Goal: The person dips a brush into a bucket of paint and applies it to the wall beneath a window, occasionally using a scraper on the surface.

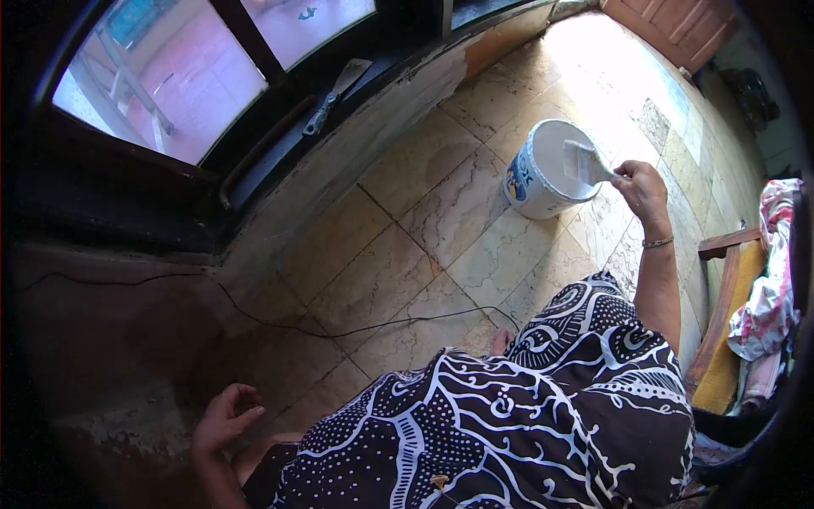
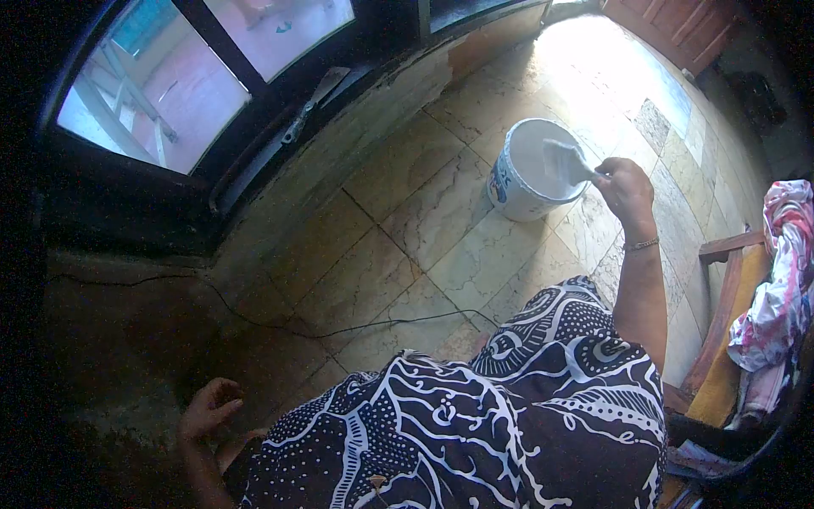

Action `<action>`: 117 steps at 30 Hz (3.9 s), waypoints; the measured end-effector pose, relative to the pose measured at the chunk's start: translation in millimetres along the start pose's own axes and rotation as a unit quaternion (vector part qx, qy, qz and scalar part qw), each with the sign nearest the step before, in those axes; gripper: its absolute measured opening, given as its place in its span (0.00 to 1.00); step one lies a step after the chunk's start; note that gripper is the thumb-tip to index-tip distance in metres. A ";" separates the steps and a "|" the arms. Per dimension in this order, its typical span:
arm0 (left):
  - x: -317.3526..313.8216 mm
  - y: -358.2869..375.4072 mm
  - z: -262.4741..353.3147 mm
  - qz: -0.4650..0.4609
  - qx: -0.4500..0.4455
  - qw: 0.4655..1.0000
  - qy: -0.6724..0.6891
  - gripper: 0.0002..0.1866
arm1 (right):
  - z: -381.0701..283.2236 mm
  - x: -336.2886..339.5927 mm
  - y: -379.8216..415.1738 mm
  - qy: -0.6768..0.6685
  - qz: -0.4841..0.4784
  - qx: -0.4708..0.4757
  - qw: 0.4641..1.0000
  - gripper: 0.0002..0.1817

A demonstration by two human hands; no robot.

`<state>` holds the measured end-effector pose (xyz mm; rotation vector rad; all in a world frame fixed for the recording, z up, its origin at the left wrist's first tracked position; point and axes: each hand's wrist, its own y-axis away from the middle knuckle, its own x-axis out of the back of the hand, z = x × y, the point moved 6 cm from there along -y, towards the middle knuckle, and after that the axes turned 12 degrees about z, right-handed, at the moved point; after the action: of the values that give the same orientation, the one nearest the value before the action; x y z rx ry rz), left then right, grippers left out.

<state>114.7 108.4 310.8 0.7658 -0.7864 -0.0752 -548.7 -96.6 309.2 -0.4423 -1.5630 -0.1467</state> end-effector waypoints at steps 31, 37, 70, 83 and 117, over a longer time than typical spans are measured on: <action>-15.1 -18.6 17.6 -0.009 -0.033 0.996 -0.080 0.23 | 18.0 -4.5 -0.4 -0.023 0.011 -0.049 0.998 0.10; -19.3 -22.9 35.6 -0.017 -0.045 0.997 -0.066 0.25 | 24.7 -8.2 -2.2 -0.018 -0.011 -0.037 0.999 0.11; -349.3 -183.6 396.3 -0.449 0.081 0.746 0.486 0.54 | 59.5 -91.6 -18.9 -0.423 -0.243 -0.163 0.858 0.12; -395.5 -192.0 462.4 -0.442 -0.038 0.818 0.366 0.49 | 88.5 -106.9 -58.1 -0.226 -0.140 -0.219 0.939 0.14; -405.0 -284.0 401.5 -0.051 0.007 0.893 -0.447 0.86 | 170.5 -121.4 -236.8 -0.022 -0.125 -0.075 0.989 0.10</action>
<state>-382.5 -203.2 62.6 0.7765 -1.6211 -0.5474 -796.1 -273.8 223.5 -0.3674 -1.6534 -0.4523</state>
